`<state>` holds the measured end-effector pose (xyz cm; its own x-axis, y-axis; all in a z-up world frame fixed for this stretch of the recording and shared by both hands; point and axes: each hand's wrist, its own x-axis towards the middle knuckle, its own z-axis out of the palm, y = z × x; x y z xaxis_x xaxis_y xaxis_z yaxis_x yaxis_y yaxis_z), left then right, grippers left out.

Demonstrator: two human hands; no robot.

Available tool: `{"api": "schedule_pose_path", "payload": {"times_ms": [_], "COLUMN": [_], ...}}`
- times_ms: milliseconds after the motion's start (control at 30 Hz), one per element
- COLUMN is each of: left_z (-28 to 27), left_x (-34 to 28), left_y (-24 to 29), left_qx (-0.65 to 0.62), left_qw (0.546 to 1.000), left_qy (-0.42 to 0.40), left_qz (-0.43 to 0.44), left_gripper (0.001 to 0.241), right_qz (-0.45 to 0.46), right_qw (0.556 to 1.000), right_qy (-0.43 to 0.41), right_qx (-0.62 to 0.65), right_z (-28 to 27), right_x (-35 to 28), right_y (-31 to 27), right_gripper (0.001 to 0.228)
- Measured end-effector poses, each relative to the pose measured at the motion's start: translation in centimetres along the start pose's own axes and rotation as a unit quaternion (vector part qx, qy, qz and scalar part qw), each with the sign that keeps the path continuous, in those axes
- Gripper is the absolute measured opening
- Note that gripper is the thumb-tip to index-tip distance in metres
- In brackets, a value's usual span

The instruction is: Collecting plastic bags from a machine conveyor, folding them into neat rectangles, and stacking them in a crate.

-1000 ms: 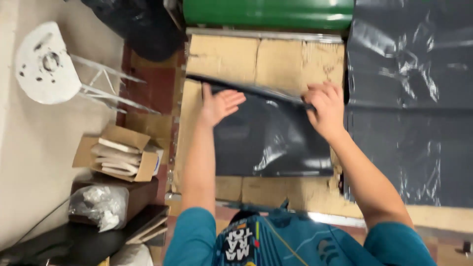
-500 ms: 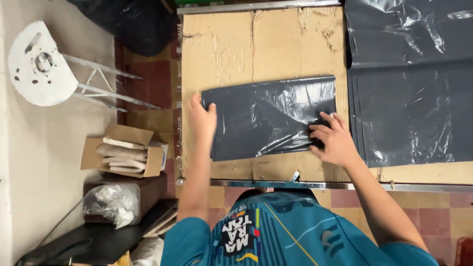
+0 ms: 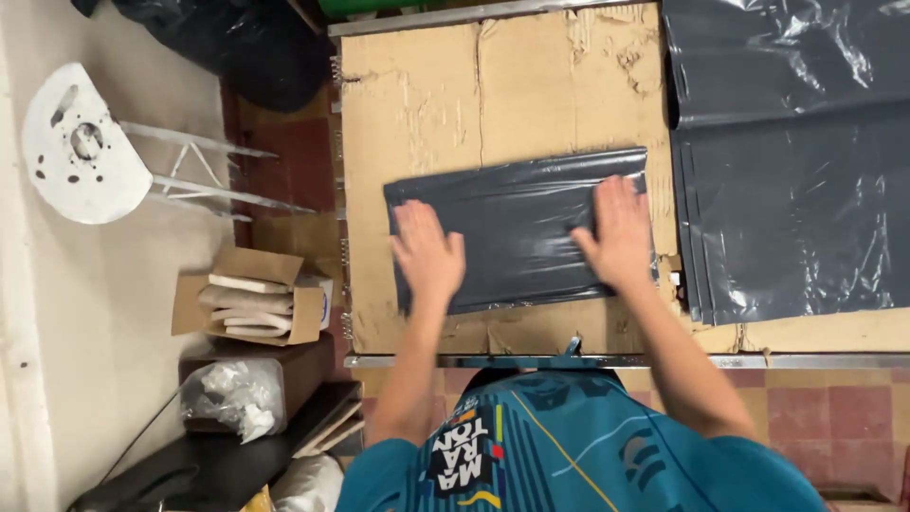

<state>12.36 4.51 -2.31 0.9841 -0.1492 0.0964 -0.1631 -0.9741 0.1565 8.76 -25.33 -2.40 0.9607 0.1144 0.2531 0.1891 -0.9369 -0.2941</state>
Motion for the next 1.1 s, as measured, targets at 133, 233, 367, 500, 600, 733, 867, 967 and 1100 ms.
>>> {"api": "schedule_pose_path", "payload": {"times_ms": [133,233,367,500,600,733,867,967,1100], "left_z": [-1.2,0.6,-0.1,-3.8,-0.7,1.1,-5.0,-0.7,-2.3], "left_x": [3.3,4.4,3.3,-2.8,-7.0,-11.0,-9.4,-4.2,0.4], "left_y": [3.0,7.2,3.0,-3.1,-6.3,-6.5,-0.6,-0.5,-3.3], "left_qx": [0.001,-0.053,-0.005,-0.023,-0.027,0.006,-0.104,-0.399,-0.552], "left_qw": [0.999,0.994,0.997,0.994,0.974,0.920,0.840,0.753,0.587], "left_qy": [0.021,0.002,-0.022,-0.109,0.103,0.103,-0.348,-0.433,-0.590], "left_qz": [-0.029,0.091,0.074,-0.010,0.201,0.379,0.402,0.293,-0.049], "left_gripper": [0.078,0.073,0.092,0.098,0.107,0.025,0.033,0.032,0.095], "right_qz": [0.019,-0.042,-0.075,0.034,0.018,-0.188,-0.172,-0.107,0.141], "right_qw": [0.998,0.997,0.997,0.997,0.995,0.980,0.963,0.908,0.879], "right_qy": [0.047,0.041,0.024,0.056,0.068,0.000,-0.083,-0.070,-0.110], "right_qx": [-0.023,0.046,-0.012,-0.030,-0.067,0.060,0.191,0.400,0.443], "right_z": [0.9,4.7,4.2,0.9,2.1,4.0,4.5,0.7,3.0], "right_x": [3.1,6.1,6.2,3.6,1.1,-7.3,-14.3,-16.0,-18.5], "right_y": [-1.6,-5.5,-1.2,2.9,0.2,-11.7,-11.9,-10.8,-6.5], "right_gripper": [0.069,0.068,0.077,0.085,0.076,0.087,0.060,0.028,0.022]}}
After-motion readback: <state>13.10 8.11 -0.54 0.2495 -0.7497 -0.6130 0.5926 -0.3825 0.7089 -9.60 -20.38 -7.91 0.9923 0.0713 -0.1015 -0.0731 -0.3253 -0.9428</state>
